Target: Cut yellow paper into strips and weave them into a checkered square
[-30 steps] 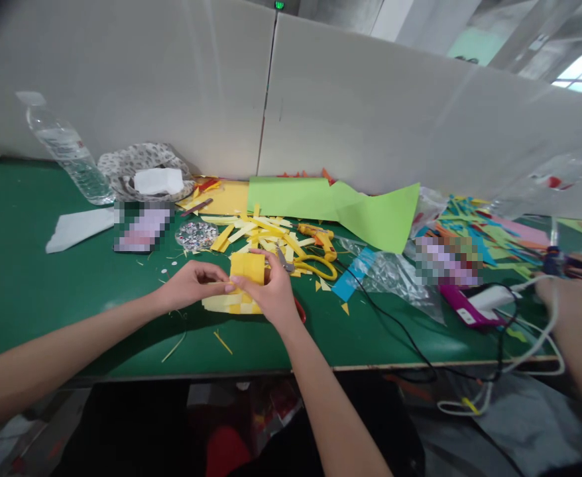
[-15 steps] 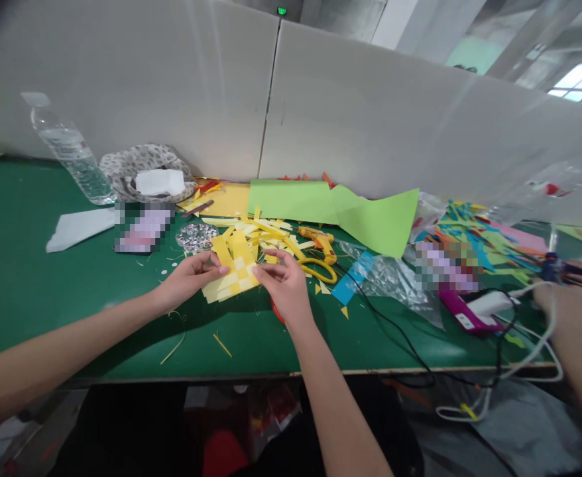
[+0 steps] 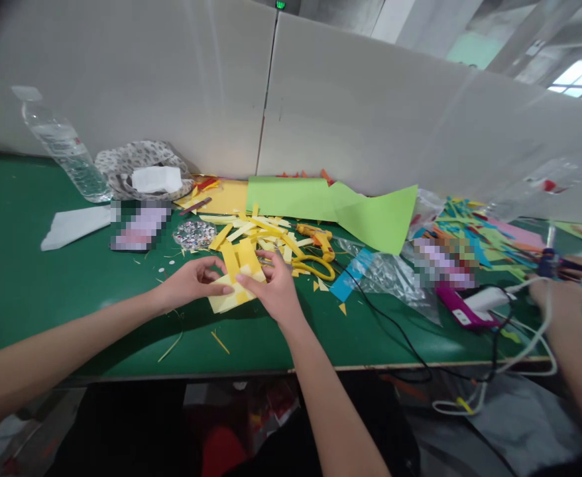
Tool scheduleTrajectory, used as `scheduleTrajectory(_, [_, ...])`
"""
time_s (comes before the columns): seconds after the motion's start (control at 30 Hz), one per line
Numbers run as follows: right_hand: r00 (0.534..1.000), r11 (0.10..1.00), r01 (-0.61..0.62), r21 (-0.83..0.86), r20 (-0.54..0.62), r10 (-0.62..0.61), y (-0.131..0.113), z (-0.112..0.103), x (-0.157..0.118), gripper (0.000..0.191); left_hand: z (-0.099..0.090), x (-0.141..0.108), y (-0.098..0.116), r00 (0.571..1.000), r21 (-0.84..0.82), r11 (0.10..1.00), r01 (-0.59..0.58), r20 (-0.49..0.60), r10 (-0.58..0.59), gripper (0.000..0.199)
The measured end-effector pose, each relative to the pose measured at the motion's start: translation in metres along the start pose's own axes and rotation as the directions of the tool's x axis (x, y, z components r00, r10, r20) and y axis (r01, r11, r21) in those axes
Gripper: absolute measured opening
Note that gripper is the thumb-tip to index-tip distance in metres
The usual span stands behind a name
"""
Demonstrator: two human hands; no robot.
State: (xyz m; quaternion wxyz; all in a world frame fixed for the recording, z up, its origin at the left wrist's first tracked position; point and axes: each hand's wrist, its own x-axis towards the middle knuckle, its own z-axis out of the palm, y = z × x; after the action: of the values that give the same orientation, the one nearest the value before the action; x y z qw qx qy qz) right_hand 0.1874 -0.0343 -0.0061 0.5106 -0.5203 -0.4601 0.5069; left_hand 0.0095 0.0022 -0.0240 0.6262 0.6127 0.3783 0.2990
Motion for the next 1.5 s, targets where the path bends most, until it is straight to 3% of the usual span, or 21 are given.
scheduleTrajectory(0.3, [0.999,0.999,-0.03,-0.021,0.016,0.03,0.002,0.0,0.001,0.065,-0.002,0.0,0.003,0.998,0.069,0.998,-0.003,0.064,-0.001,0.034])
scheduleTrajectory(0.57, [0.994,0.999,-0.051,-0.005,0.098,0.051,-0.002,-0.003,-0.001,0.068,-0.012,0.002,0.006,0.979,0.072,0.997,0.029,0.202,-0.043,0.035])
scheduleTrajectory(0.87, [0.99,0.996,-0.037,-0.077,0.131,0.047,0.003,0.004,-0.002,0.065,-0.005,0.002,-0.002,0.987,0.062,0.998,0.011,0.162,-0.021,0.058])
scheduleTrajectory(1.13, [0.999,0.999,-0.017,-0.036,0.047,0.019,0.006,-0.003,0.005,0.069,-0.008,0.005,-0.004,1.0,-0.135,0.991,0.002,0.024,0.001,0.057])
scheduleTrajectory(1.5, [0.998,0.998,0.042,-0.041,0.057,-0.039,0.006,-0.005,0.004,0.065,-0.005,0.004,-0.002,1.0,-0.122,0.992,0.017,0.0,-0.017,0.049])
